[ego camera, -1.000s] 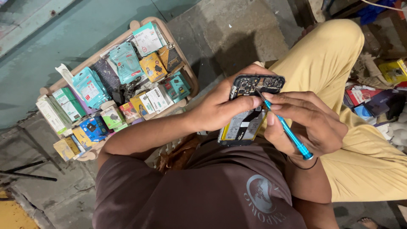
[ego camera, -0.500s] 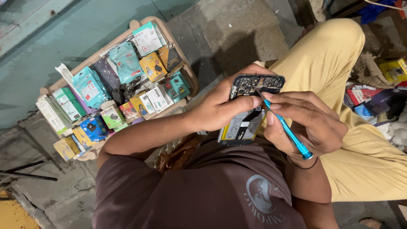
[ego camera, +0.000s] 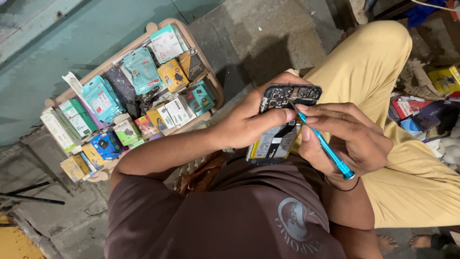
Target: The person sits with an opened smartphone on their lap and works on its internals, using a small brush and a blue precision screwdriver to clean and pry at the board and battery area. They then plug a charging cable into the phone, press the back cover on, and hold the reassembled phone.
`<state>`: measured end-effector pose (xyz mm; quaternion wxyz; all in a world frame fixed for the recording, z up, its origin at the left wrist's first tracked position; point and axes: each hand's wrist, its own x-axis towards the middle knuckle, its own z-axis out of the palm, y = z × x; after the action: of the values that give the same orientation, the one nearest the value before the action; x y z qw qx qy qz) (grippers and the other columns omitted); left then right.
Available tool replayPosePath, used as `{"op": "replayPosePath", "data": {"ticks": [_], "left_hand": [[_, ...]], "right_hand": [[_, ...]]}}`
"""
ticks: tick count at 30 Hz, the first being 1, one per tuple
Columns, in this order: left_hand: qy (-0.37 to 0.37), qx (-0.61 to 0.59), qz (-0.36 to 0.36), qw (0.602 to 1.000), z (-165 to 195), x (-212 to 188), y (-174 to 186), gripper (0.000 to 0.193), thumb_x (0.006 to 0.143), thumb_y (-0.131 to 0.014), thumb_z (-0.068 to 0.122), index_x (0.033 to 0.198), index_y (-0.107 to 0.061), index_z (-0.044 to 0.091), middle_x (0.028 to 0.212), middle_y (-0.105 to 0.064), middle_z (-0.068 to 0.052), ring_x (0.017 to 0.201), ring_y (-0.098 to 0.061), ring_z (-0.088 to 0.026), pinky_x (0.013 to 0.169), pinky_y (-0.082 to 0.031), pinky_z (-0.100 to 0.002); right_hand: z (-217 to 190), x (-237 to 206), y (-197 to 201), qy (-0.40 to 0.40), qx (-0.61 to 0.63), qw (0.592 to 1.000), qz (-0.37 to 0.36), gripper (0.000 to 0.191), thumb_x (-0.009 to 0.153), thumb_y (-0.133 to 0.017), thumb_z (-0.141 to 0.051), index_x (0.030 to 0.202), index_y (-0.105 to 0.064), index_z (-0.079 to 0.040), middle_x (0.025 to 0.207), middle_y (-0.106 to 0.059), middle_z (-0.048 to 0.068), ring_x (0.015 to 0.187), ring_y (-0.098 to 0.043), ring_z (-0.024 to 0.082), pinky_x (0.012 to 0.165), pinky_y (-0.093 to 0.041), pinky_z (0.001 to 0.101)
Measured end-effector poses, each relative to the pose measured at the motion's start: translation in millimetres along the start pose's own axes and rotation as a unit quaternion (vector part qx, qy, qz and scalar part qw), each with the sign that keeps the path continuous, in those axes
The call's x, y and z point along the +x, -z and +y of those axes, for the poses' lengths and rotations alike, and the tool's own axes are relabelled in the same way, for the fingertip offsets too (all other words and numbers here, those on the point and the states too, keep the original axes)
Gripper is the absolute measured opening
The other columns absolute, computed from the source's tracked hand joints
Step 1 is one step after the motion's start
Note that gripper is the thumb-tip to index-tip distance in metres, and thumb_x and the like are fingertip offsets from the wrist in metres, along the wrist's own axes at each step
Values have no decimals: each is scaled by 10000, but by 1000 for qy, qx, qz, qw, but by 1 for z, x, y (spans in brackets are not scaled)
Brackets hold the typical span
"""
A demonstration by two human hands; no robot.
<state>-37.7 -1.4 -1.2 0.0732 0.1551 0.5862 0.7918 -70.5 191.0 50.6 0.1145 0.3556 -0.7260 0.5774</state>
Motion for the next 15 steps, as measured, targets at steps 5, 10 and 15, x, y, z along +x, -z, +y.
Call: {"op": "replayPosePath", "data": {"ticks": [5, 10, 15], "left_hand": [[1, 3, 2, 1000, 1, 0, 0, 368, 1077, -550, 13, 1438, -479, 6, 1308, -558, -71, 1243, -555, -141, 1124, -454, -287], [8, 12, 2, 1000, 7, 2, -1, 357, 1086, -549, 22, 1437, -489, 7, 1282, -575, -65, 1224, -567, -128, 1105, -464, -283], [57, -67, -10, 996, 13, 4, -2, 367, 1080, -569, 75, 1433, -494, 9, 1186, -668, -70, 1132, -629, -119, 1032, -514, -283]], "right_hand": [[1, -2, 1, -2, -4, 1000, 2, 159, 876, -768, 24, 956, -647, 89, 981, -727, 257, 965, -750, 313, 850, -622, 340], [10, -7, -1, -5, 9, 1000, 7, 169, 904, -764, 19, 997, -635, 77, 1014, -728, 262, 943, -755, 314, 857, -626, 347], [25, -11, -4, 3, 129, 973, 192, 174, 1003, -688, -94, 1072, -559, 2, 972, -720, 231, 913, -767, 318, 851, -661, 410]]}}
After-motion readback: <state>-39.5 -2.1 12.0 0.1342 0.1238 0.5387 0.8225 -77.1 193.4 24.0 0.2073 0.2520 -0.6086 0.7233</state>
